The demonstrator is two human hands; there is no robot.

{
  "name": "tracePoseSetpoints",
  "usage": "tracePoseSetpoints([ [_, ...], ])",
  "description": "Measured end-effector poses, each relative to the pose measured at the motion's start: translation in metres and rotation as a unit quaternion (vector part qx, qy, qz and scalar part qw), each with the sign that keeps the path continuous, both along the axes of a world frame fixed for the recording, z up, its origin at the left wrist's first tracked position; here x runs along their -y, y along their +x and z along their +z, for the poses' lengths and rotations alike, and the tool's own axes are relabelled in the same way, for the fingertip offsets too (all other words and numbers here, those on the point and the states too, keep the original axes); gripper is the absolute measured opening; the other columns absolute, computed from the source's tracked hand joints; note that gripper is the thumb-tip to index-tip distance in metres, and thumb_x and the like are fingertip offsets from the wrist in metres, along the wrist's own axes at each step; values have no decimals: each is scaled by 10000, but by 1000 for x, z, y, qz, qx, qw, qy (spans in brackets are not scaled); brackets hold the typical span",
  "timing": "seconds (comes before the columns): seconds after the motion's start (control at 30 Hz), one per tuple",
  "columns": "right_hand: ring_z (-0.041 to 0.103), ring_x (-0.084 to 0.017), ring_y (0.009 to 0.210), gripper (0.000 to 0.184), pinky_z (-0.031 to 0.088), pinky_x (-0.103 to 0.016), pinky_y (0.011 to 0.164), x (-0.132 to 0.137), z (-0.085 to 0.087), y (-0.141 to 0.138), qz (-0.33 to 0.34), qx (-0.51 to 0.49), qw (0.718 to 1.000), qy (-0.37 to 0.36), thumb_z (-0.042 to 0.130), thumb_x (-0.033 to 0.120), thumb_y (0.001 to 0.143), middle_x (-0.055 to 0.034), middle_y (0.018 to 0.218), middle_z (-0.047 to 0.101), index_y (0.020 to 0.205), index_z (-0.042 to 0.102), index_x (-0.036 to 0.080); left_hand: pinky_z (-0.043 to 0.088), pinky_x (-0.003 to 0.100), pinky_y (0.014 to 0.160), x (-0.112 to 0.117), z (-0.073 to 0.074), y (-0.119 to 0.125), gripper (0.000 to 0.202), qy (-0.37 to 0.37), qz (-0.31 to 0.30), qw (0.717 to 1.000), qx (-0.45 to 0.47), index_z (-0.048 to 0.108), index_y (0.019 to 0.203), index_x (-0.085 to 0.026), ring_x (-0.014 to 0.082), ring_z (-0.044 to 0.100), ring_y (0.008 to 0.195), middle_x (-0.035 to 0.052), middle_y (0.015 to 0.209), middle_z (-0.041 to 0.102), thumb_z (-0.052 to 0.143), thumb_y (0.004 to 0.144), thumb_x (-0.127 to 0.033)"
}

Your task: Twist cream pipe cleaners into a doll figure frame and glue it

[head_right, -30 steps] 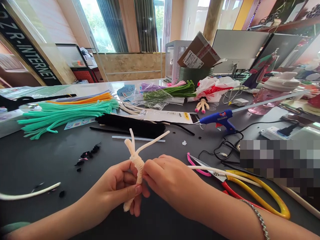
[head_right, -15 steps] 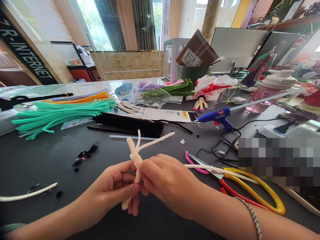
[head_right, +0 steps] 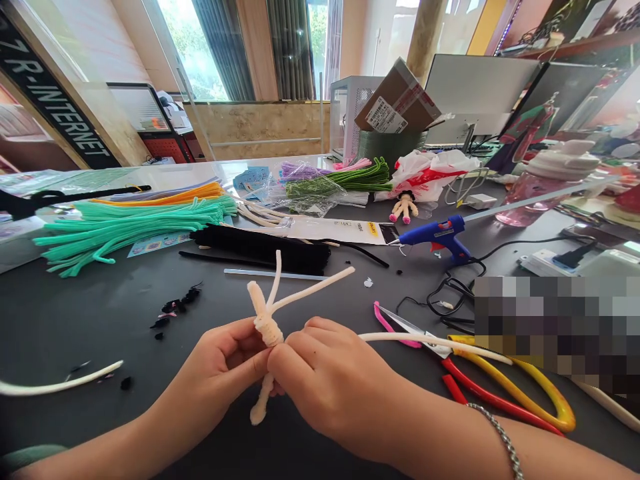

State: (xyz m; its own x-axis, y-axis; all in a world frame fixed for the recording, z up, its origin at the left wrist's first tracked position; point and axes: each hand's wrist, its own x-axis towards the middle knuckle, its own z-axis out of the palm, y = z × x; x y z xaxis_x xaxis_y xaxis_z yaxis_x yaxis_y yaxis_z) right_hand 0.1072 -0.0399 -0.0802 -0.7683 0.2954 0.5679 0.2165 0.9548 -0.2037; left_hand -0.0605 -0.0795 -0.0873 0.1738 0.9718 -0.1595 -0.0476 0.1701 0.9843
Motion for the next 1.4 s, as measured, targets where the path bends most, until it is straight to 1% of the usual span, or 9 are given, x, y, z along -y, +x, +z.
tracePoseSetpoints([
  [0.13,390,-123,518,346,373,-233,554,1,2,0,0,1,1000,4,349,50,911,-12,575,530,642,539,155,459,204,511,1,2,2,186,0,14,1000,-19,561,751,-147,113,555,553,-32,603,577,682,740,-288],
  [0.3,453,-106,525,293,384,-198,540,1,-1,1,-6,-25,999,-38,368,93,930,4,592,554,692,517,177,376,142,432,0,5,1,153,5,5,999,-31,558,703,-149,60,484,468,-64,544,532,670,751,-242],
  [0.4,497,-94,534,251,391,-181,533,-1,-3,1,-26,-40,997,-65,397,141,938,16,606,583,711,494,190,365,139,436,0,7,-2,155,22,-10,999,-21,570,690,-140,57,488,475,-59,546,534,668,755,-242],
  [0.57,578,-78,570,122,429,-160,555,-4,-2,1,-32,-52,989,-135,521,169,898,27,687,667,782,544,198,352,160,417,-1,8,-4,229,5,-27,1000,-1,573,683,-129,69,487,461,-39,561,542,693,730,-319],
  [0.8,633,-77,565,140,467,-133,515,-4,7,1,-43,-54,939,-337,652,56,751,47,671,696,737,587,180,349,168,424,-5,6,-4,312,-13,-52,998,26,579,718,-116,64,491,458,-20,593,565,703,718,-402],
  [1.0,622,-76,557,154,453,-128,496,-4,10,0,-45,-82,911,-402,631,39,739,38,640,681,699,563,171,367,178,432,-6,7,-5,338,-22,-53,997,60,580,685,-115,74,515,462,-4,599,584,732,684,-417],
  [1.1,598,-72,543,142,431,-131,481,-4,10,1,-49,-81,913,-396,626,57,750,38,629,670,700,563,173,379,178,434,-7,5,-5,326,-25,-49,996,66,584,692,-114,79,528,467,2,606,597,733,688,-404],
  [1.27,566,-63,503,147,422,-130,471,-3,9,0,-78,-75,935,-339,615,77,757,49,601,653,674,548,178,397,174,432,-7,5,-6,325,-28,-41,998,48,585,713,-117,92,544,482,0,576,598,705,713,-419],
  [1.4,537,-58,493,167,413,-125,471,-2,4,-2,-95,-92,957,-259,575,53,748,51,588,616,657,520,182,414,178,424,-5,7,-3,305,-20,-27,999,27,558,717,-137,109,552,480,-10,521,596,696,720,-409],
])
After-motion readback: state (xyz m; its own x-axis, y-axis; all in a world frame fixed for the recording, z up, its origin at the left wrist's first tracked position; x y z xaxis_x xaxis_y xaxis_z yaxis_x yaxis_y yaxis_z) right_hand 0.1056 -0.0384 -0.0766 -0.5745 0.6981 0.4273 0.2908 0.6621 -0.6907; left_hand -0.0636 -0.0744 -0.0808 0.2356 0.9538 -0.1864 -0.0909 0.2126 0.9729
